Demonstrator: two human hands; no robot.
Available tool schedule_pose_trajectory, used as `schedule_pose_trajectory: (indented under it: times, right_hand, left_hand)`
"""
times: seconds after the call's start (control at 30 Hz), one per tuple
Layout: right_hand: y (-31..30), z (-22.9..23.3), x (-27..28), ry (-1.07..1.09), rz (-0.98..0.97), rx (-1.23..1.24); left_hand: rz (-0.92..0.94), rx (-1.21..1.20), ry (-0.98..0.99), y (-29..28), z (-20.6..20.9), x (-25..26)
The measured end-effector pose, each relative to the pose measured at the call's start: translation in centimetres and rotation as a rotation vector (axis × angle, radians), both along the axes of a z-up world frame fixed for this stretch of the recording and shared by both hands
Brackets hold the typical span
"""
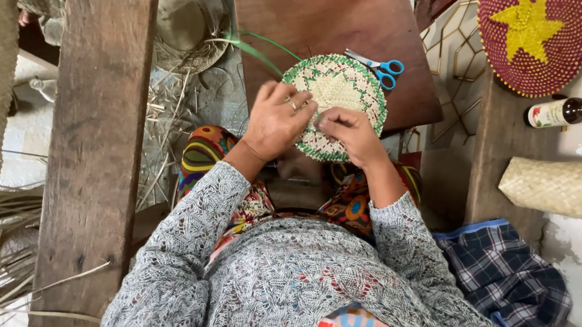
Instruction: The person weaves a handheld fan by threading thin green strips through a circular woven base using a needle.
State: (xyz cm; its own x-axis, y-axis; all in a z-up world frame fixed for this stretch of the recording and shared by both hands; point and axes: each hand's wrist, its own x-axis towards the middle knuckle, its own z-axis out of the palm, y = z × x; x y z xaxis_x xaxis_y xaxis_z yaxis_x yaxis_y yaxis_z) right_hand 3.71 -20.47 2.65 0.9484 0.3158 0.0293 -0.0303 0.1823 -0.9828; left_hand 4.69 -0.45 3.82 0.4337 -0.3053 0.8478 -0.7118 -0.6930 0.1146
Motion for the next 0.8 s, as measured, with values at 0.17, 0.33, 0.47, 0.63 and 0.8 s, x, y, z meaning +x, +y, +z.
schedule_pose_trajectory:
  times: [0.17, 0.33, 0.47, 0.63, 0.8]
  right_hand:
    - [-1.8, 0.8, -0.1, -0.114, 0.126, -0.075]
    - [-1.7, 2.7, 1.0, 0.068, 0.112, -0.079]
    - [-1.3, 5.1, 1.2, -0.092, 0.099, -0.089]
    - [-3.6, 7.3, 0.9, -0.257, 0.437, -0.023]
    - [-6.4, 4.3, 2.2, -0.166, 0.439, 0.286]
  left_hand:
    - [0.132, 0.006, -0.052, 2.6, 1.2, 1.9]
    - [0.051, 0.061, -0.07, 0.5, 3.5, 0.4]
    - [0.051, -0.014, -0.114, -0.2, 4.6, 1.0]
    - [0.386, -0.17, 0.297, 3.8, 3.8, 2.2]
    - [0.534, -0.389, 0.549, 7.3, 3.1, 2.9]
